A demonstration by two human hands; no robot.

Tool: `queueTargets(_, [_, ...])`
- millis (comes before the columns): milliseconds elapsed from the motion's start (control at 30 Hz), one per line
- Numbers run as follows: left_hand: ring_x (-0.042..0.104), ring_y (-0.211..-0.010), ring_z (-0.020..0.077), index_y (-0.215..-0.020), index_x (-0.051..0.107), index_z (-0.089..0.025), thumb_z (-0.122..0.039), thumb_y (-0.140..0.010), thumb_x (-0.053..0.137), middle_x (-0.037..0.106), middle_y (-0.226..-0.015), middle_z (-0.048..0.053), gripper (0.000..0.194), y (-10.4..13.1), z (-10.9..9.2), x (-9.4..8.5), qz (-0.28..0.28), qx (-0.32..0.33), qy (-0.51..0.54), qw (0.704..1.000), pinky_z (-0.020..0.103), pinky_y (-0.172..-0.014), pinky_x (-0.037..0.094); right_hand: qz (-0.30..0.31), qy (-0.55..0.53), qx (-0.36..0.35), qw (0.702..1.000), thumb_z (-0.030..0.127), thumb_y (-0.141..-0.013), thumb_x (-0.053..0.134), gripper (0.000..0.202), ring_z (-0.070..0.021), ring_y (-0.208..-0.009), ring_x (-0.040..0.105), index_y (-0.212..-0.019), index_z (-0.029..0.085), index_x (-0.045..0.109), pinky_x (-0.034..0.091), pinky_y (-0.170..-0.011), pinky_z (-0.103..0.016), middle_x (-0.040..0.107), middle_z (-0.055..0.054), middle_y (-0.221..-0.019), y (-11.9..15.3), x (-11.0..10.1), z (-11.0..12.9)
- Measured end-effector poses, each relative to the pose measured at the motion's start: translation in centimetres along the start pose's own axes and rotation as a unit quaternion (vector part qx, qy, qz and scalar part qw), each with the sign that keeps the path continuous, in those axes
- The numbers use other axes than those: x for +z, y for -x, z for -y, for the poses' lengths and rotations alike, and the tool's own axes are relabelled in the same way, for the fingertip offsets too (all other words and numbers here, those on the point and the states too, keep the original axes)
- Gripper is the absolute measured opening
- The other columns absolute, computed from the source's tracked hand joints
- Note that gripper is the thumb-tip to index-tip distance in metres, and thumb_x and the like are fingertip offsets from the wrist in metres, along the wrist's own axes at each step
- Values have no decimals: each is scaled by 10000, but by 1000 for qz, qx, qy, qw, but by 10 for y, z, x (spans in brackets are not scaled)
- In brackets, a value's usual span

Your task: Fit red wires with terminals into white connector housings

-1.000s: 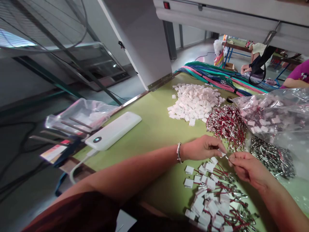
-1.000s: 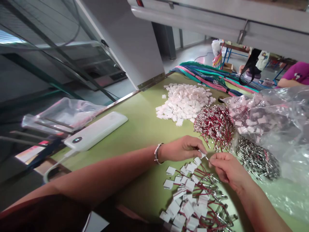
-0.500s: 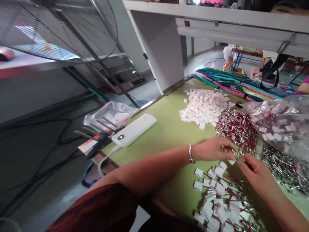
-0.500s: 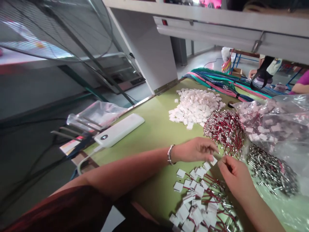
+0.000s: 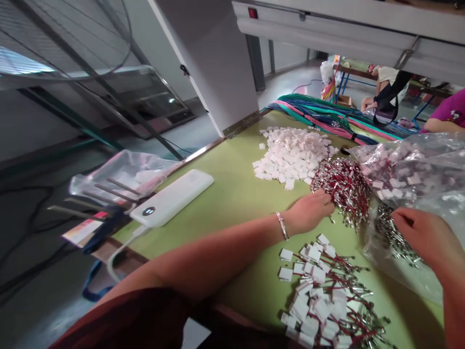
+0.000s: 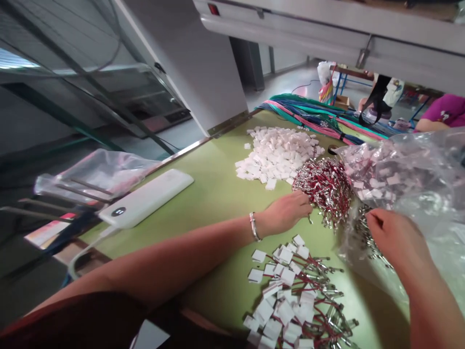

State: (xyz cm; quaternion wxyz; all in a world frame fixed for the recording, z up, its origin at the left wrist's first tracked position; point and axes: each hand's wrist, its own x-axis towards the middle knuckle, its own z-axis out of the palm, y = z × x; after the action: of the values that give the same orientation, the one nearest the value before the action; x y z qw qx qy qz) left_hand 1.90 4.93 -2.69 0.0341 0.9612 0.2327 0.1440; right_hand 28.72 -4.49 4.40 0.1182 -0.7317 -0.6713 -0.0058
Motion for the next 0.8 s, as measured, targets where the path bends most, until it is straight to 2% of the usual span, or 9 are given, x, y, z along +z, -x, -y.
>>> queueTargets(100, [483,-856,194,-857,668,-153,-78,-911,493,591,-872,68,198,1,6,4,1,10,7,1000,301,-744,405,95,48,-24,994,310,-807,555,180,-159,-533,551,-708,258,696,331,-503,-262,681,-7,-652,-3,-3,-21])
queueTargets(200, [508,-897,197,-832,672,-165,-155,-928,519,607,-909,68,181,2,8,0,-57,0,91,994,319,-792,428,153,54,-59,985,241,-762,598,115,-139,-523,541,-693,257,689,304,-487,-247,667,10,-638,0,4,-23])
queueTargets(267, [531,-932,192,-834,663,-174,-205,-931,529,629,-949,66,168,3,8,-6,-132,-27,184,974,339,-842,442,177,86,-46,979,233,-744,634,72,-139,-515,534,-689,250,677,274,-476,-248,659,10,-636,-1,11,-19])
queueTargets(367, [572,-884,161,-845,623,-181,-217,-919,526,653,-913,50,127,6,5,-18,-210,-94,324,918,331,-840,465,185,139,-30,972,267,-770,648,86,-163,-562,566,-692,231,659,250,-490,-262,670,-18,-695,-3,19,-10])
queueTargets(467, [547,-683,110,-871,574,-176,-219,-920,484,607,-749,10,111,8,4,-27,-196,-207,452,845,251,-668,460,175,167,-53,969,249,-812,606,110,-174,-622,601,-724,213,661,271,-523,-272,680,-47,-777,-4,27,-4])
queueTargets(533, [492,-606,88,-883,561,-170,-214,-922,462,551,-683,-16,115,9,3,-29,-171,-251,501,810,220,-591,413,164,169,-73,969,236,-834,572,143,-176,-645,611,-731,203,666,300,-545,-277,680,-59,-799,-5,32,-5])
queueTargets(667, [476,-620,88,-862,594,-159,-247,-922,475,530,-673,-22,160,9,-1,-26,-108,-262,516,809,214,-588,394,149,161,-78,973,229,-847,534,186,-182,-651,618,-725,204,672,333,-562,-281,697,-61,-806,-7,36,-16])
queueTargets(733, [492,-643,94,-855,619,-157,-272,-914,500,563,-697,-14,176,9,-5,-22,-93,-257,513,814,216,-601,409,139,158,-67,975,242,-841,534,184,-183,-628,613,-712,213,662,332,-548,-278,702,-54,-773,-8,32,-18])
queueTargets(800, [512,-672,99,-842,644,-156,-279,-899,531,604,-735,-5,176,8,-10,-18,-86,-246,516,816,219,-621,425,102,134,-42,985,288,-834,540,164,-181,-576,594,-728,223,648,329,-521,-272,692,-38,-706,-7,25,-13])
